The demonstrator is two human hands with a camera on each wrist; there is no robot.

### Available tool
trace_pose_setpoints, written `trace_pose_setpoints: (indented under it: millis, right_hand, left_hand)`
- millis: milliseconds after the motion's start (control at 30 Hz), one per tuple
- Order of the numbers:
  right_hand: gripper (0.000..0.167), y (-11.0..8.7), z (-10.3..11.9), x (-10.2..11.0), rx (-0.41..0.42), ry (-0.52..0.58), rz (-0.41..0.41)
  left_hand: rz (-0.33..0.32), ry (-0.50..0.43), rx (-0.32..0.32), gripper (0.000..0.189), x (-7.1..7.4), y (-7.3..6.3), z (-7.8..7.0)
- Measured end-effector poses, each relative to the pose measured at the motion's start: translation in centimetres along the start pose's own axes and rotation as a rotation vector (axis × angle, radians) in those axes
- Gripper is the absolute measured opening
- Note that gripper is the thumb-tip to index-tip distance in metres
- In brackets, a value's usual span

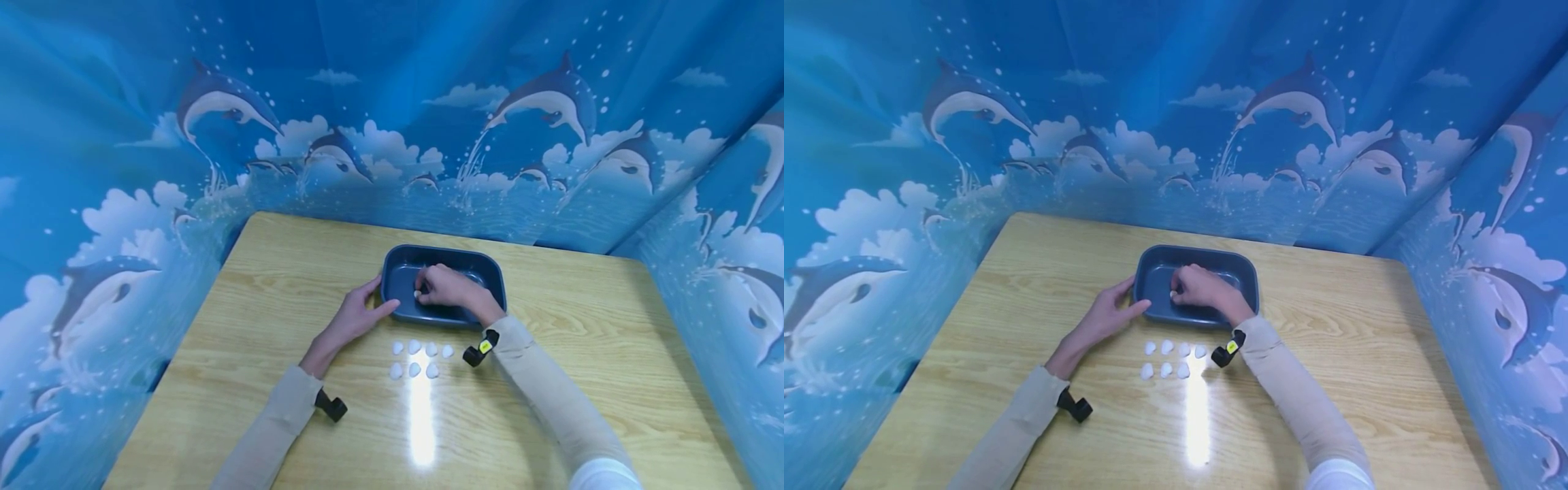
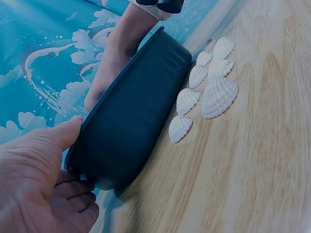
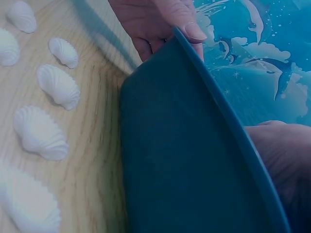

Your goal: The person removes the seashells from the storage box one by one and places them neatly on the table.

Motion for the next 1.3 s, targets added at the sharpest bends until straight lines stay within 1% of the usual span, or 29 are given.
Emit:
trace_pose_setpoints:
  millis: [133, 400, 667, 867, 1167, 1300]
  right_hand:
    - [0.025, -0.1, 0.2, -0.2, -0.023, -0.019, -0.004]
    - [0.025, -0.3, 0.5, -0.4, -0.038, -0.061, -0.053]
    - [0.022, -0.4, 0.3, -0.5, -0.014, -0.067, -0.077]
    - [0.021, -0.6, 0.1, -0.6, 0.000, -0.087, -0.072]
    - [0.018, -2.1, 0.4, -0.2, 0.040, -0.079, -0.108]
    - [0.016, -3.1, 0.6, 0.2, 0.030, -0.058, -0.126]
  left_hand:
    - [0.002, -0.001, 0.003, 0.079, 0.0, 0.0, 0.1]
    - [0.005, -0.003, 0.003, 0.079, -0.1, 0.0, 0.1]
    - [0.004, 0.005, -0.007, 0.078, -0.2, 0.1, 0.0]
    - [-0.003, 0.017, -0.011, 0.079, -0.1, 0.1, -0.1]
    - [-0.001, 0.022, -0.018, 0.078, -0.1, -0.1, -0.1]
    - [-0.004, 0.025, -0.012, 0.079, 0.0, -0.1, 0.0]
Point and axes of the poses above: each hand's wrist, its own y-axis towards the middle knuckle, its own x-axis out of the back of the hand, z = x × y, the point moved 5 cm from there along y, towards the middle knuckle, and after that the axes turned 15 degrees about z, right-handed, at the moved point
